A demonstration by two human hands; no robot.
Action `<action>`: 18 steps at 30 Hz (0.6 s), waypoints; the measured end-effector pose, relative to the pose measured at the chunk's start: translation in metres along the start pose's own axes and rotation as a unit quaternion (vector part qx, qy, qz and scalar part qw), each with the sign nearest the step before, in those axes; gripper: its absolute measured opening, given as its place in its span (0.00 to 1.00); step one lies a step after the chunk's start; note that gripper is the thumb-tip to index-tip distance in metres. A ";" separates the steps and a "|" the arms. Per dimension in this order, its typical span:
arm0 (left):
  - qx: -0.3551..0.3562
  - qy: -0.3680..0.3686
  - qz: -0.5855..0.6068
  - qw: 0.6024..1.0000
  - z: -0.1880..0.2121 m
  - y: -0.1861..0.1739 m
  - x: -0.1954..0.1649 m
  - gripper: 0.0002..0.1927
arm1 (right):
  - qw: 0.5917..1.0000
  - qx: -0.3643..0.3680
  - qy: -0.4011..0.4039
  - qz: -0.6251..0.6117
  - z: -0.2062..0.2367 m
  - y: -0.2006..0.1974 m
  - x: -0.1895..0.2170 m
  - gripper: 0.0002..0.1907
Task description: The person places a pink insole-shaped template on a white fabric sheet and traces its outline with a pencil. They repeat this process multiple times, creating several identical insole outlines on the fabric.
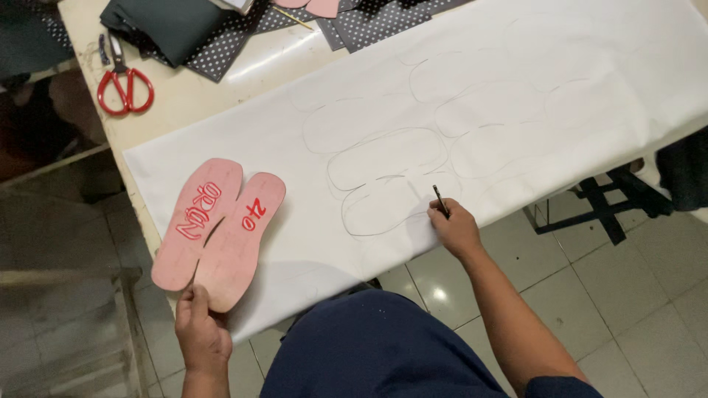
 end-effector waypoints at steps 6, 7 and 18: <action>-0.033 0.010 -0.051 0.998 0.035 0.030 0.010 0.19 | 0.998 0.048 0.043 0.022 -0.023 -0.024 -0.006 0.16; -0.015 0.011 -0.067 0.998 0.038 0.033 0.013 0.20 | 0.997 0.041 0.039 0.044 -0.027 -0.024 -0.007 0.16; 0.088 0.096 -0.298 0.946 0.021 0.035 0.007 0.23 | 0.994 0.027 0.005 0.106 -0.015 -0.008 -0.008 0.16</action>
Point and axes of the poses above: each hand's wrist, its own z-axis away from the middle knuckle, its own y-axis out of the palm, x = y × z, the point moved 1 cm from there along -z, towards the middle knuckle, and after that the axes turned 11 degrees about y, right-handed, at the moved point
